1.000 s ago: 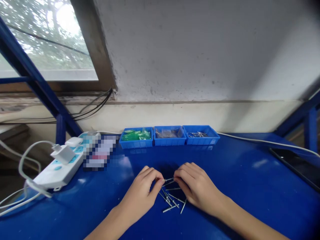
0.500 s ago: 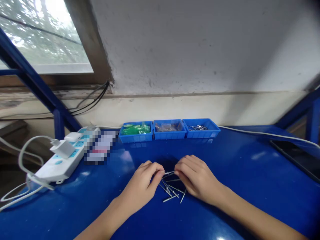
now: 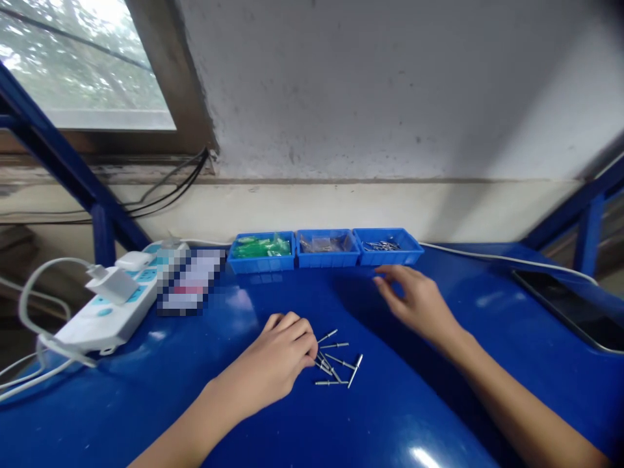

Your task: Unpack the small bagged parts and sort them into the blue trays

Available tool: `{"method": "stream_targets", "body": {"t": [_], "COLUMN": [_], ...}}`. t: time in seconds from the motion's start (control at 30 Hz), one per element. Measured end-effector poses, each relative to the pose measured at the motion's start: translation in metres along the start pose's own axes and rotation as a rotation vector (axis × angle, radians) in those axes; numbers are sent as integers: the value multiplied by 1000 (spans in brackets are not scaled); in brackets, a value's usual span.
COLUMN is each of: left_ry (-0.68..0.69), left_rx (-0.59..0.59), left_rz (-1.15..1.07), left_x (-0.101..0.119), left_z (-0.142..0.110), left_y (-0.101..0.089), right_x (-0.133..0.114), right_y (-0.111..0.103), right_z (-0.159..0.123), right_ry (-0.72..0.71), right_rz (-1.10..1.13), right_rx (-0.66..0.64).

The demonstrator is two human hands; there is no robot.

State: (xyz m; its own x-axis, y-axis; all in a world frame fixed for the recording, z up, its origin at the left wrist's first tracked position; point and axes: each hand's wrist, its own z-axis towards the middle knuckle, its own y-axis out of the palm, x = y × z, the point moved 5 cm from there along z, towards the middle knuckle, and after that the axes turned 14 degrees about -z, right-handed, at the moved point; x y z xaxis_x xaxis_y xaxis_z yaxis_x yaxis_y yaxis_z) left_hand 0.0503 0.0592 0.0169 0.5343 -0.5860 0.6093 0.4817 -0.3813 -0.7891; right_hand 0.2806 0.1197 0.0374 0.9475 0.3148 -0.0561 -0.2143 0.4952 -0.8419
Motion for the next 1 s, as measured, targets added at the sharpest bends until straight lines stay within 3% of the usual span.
{"method": "stream_targets", "body": {"t": [0.13,0.27,0.4,0.6,0.83,1.0], "left_ry": [-41,-62,1,9,-25,-38], "left_rx": [45,191,281,370,404,349], "left_rz": [4,-88,-193,-213,-135,-149], "left_x": [-2,-2,2,3,1,-1], "left_z": [1,1,0,0,0,1], "left_y": [-6,-18,-17,-14,-16,-13], "right_x": [-60,-91,-96,-90,-93,-95], "right_y": [0,-4,-5,-7,-12,-14], "right_z": [-14,-27,-31,-30,-30,-31], "right_ry": [-290,-487,-543,-469,-460,-499], "right_rz": [167,261,256,237,223,227], "right_rx": [-101,-118,-66,6,37,68]}}
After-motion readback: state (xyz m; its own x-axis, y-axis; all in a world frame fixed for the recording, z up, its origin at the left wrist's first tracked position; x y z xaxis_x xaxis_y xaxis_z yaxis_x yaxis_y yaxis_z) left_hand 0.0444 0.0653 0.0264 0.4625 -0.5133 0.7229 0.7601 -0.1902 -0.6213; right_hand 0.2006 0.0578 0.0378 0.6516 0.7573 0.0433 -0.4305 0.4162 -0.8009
